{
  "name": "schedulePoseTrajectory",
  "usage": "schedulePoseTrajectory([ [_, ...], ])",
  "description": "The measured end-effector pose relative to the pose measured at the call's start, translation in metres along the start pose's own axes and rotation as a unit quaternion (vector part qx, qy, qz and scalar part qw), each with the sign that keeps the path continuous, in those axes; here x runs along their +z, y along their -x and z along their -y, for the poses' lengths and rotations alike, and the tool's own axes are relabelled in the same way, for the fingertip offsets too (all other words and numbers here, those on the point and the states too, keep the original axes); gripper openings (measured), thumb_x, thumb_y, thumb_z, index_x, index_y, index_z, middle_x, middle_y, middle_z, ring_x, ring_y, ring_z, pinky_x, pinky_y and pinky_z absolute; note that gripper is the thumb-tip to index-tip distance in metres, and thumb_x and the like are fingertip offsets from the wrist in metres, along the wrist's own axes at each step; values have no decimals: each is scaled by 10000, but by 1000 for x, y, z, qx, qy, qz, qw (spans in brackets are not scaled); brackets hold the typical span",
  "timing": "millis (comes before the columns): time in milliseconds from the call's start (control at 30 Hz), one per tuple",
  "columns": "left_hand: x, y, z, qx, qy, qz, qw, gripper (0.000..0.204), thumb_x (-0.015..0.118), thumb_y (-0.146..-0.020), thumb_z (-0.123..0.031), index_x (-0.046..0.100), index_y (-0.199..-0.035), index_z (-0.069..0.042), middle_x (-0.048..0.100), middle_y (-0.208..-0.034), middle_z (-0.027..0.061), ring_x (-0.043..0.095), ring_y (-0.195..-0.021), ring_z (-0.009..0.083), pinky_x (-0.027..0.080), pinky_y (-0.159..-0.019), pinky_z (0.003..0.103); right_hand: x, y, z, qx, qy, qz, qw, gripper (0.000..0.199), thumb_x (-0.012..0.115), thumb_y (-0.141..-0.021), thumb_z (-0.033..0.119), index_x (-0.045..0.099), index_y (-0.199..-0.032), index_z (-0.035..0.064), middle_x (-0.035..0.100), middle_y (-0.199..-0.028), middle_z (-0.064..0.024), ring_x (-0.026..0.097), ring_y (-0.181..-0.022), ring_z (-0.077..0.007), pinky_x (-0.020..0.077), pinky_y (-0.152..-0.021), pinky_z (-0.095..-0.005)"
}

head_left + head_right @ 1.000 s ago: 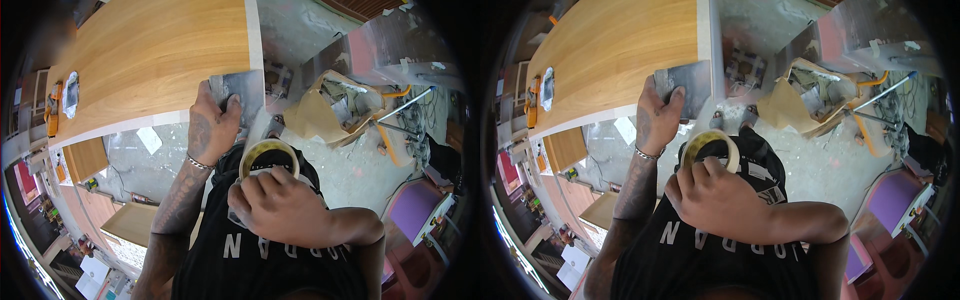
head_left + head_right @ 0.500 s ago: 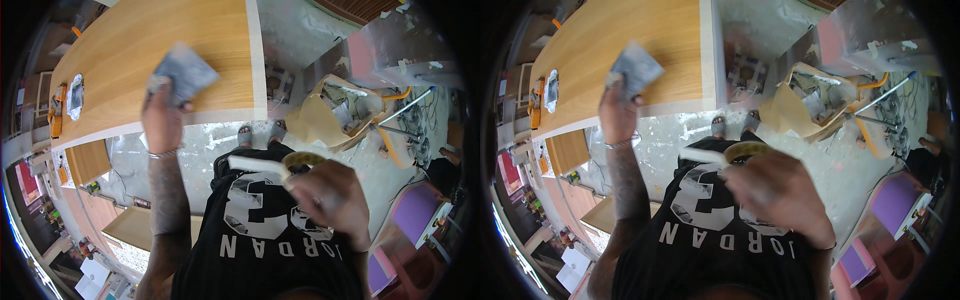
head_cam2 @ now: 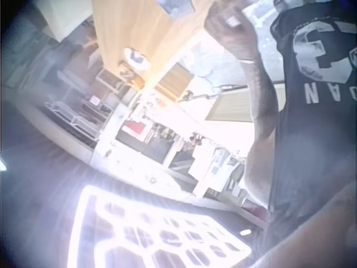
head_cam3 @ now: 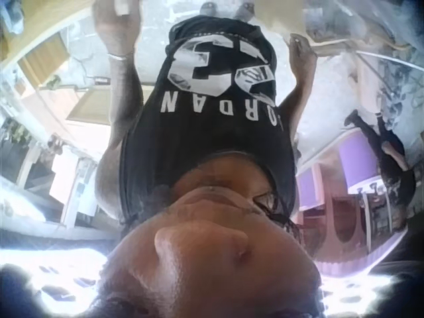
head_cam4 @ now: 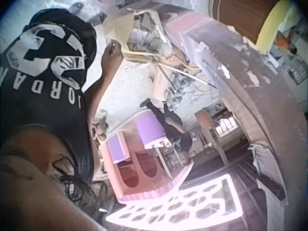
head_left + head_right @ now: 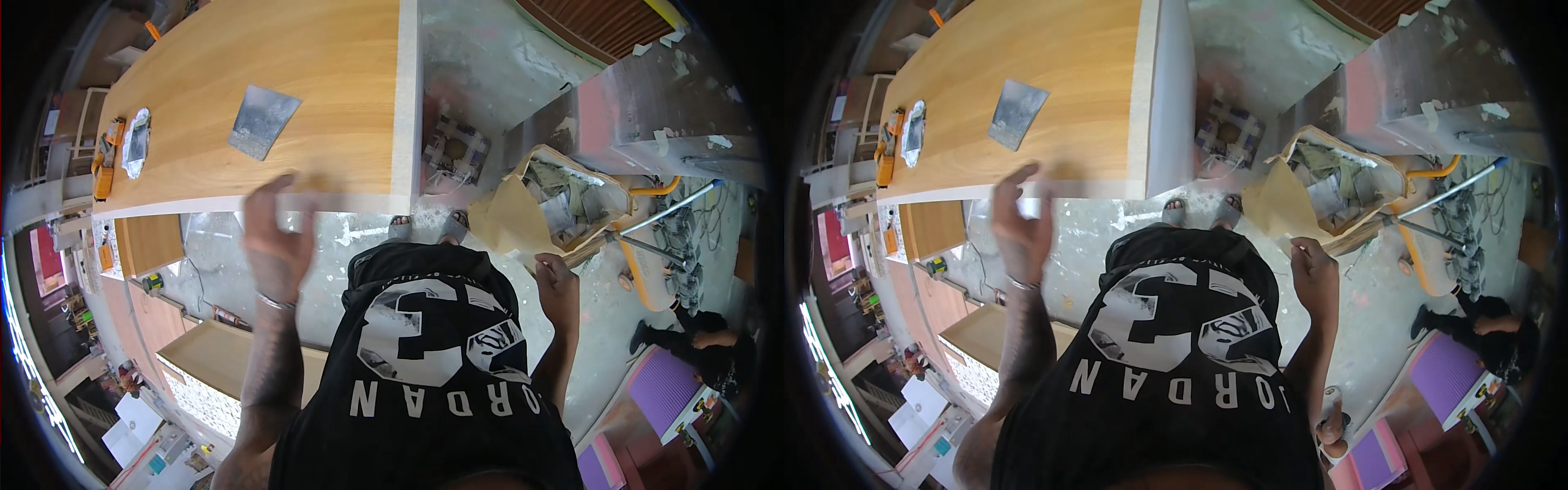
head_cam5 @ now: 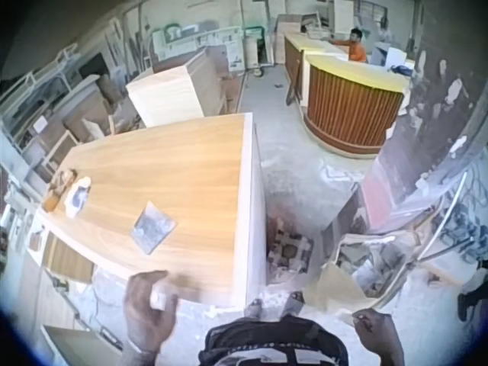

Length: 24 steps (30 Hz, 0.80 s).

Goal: The person applies adhesive tape to the edge of a wooden cabinet, smoothing it down by hand and using a sanding block to finish the edges.

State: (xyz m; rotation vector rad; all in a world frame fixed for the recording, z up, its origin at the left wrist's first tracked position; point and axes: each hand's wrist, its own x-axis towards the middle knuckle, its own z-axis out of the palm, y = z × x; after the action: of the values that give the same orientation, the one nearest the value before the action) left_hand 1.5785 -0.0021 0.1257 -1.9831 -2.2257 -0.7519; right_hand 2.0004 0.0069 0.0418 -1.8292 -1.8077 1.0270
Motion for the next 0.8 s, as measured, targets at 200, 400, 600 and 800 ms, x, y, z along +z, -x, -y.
schedulePoseTrajectory([
  [200, 55, 38, -80, 68, -32, 130, 989, 684, 714, -865, -336, 469, -1430, -39, 401, -1534, 167, 314, -1444, 398, 165, -1174, 544, 7, -48, -11, -66, -10, 34, 997, 153, 609, -921, 95, 665, -1030, 3, 702, -879, -208, 699, -813, -373, 531, -703, -374],
  [400, 51, 37, -109, 64, -65, 187, 978, 644, 707, -870, -390, 528, -1391, -58, 415, -1521, 193, 324, -1444, 404, 91, -1175, 632, 3, -98, 6, -151, -33, 81, 985, 168, 617, -909, 113, 671, -1036, 18, 704, -948, -217, 684, -883, -398, 540, -749, -408],
  [600, 43, 22, -131, 133, 93, 182, 970, 667, 685, -901, -383, 480, -1416, -11, 421, -1497, 246, 345, -1427, 427, 107, -1181, 625, -3, -132, 0, -205, -41, 133, 969, 167, 623, -892, 124, 675, -1020, 30, 703, -908, -213, 680, -848, -402, 541, -735, -433],
  [800, 81, -49, -97, 63, -99, 195, 974, 815, 400, -1005, -524, 198, -1518, 77, 176, -1586, 304, 136, -1478, 485, 104, -1152, 650, -8, -142, -24, -221, -40, 126, 966, 147, 623, -890, 158, 683, -981, 58, 705, -871, -196, 680, -812, -394, 546, -732, -461],
])
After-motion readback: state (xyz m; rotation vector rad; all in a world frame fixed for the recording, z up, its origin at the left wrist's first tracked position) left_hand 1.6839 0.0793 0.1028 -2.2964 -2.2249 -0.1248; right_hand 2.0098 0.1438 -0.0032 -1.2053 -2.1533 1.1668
